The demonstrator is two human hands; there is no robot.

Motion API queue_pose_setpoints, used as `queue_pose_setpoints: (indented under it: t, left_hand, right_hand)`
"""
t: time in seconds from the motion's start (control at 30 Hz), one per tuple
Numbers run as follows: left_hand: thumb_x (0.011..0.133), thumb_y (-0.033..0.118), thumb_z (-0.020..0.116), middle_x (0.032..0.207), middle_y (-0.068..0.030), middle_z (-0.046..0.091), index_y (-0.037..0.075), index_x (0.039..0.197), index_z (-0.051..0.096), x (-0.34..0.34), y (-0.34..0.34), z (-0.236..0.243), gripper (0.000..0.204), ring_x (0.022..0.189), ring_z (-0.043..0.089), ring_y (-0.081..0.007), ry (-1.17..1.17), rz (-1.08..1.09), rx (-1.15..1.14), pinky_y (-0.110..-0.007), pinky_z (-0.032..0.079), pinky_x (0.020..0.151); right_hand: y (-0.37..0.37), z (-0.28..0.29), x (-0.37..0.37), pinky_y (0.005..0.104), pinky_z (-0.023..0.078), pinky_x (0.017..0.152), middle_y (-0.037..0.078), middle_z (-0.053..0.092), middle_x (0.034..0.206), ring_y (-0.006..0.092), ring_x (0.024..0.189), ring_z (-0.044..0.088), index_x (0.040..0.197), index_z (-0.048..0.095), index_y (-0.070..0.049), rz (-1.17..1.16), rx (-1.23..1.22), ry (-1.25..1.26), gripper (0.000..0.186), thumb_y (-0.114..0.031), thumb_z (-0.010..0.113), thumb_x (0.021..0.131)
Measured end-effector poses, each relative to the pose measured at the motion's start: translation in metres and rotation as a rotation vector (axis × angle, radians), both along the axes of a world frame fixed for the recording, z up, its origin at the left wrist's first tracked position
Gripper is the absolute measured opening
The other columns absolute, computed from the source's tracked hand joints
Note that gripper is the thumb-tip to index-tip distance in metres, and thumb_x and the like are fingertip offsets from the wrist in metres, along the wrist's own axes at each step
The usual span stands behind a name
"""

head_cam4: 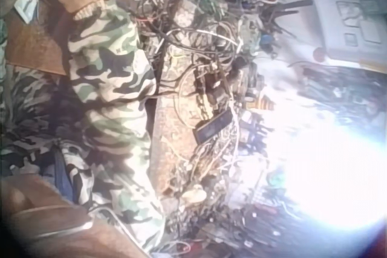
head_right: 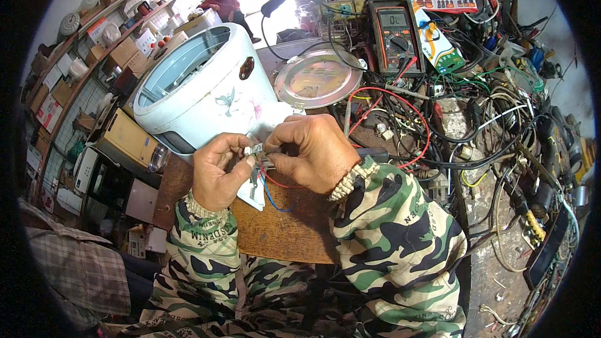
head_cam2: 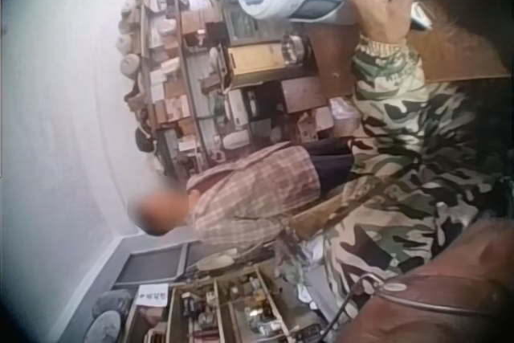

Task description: The person uses pliers and a multimeter to test and adjust a small white electrical component with wires. They repeatedly strip wire ends, probe terminals, and check continuity while seated at a cluttered workbench.

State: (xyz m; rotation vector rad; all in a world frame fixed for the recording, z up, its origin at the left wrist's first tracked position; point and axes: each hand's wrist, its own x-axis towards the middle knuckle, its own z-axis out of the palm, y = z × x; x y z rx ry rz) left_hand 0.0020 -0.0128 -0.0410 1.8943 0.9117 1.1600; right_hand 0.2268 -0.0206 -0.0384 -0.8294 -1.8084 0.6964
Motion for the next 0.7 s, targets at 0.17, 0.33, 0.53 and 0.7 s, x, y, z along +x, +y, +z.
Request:
queue_pose_setpoints:
  t: [0.17,0.33,0.53,0.7]
  left_hand:
    - [0.086,0.001,0.070,0.092,-0.0045,0.065,-0.007,0.107,0.066,-0.002,0.001,-0.001,0.023,0.083,0.060,-0.0085,-0.006,-0.024,-0.006,-0.024,0.050,0.074]
    - [0.088,0.000,0.068,0.095,-0.0051,0.065,-0.007,0.110,0.065,0.000,0.000,0.000,0.023,0.085,0.059,-0.0080,-0.017,-0.052,-0.036,-0.023,0.050,0.075]
    - [0.092,0.001,0.066,0.101,-0.0077,0.067,-0.008,0.114,0.062,-0.008,0.003,0.000,0.025,0.090,0.062,-0.0091,-0.054,-0.102,-0.090,-0.025,0.051,0.079]
    - [0.093,0.006,0.068,0.106,-0.0126,0.070,-0.008,0.115,0.062,-0.016,0.013,-0.005,0.027,0.098,0.067,-0.0153,-0.060,-0.183,-0.153,-0.031,0.053,0.090]
  right_hand:
    - [0.000,-0.001,-0.002,0.0353,0.055,0.068,0.015,0.071,0.077,0.0258,0.069,0.071,0.087,0.074,0.000,0.009,-0.045,0.057,0.012,-0.004,0.075,0.075]
    - [-0.001,0.000,0.003,0.0273,0.052,0.072,0.004,0.072,0.084,0.0097,0.078,0.065,0.084,0.071,0.002,0.056,-0.194,0.073,0.003,0.003,0.072,0.082]
    - [0.005,0.002,0.016,0.0258,0.055,0.073,0.004,0.073,0.081,0.0087,0.078,0.066,0.083,0.070,0.004,-0.084,-0.251,0.183,0.002,0.004,0.071,0.081]
    - [0.002,-0.001,0.023,0.0408,0.056,0.074,0.020,0.073,0.079,0.0337,0.076,0.073,0.087,0.074,0.003,-0.291,-0.164,-0.054,0.018,-0.012,0.074,0.077]
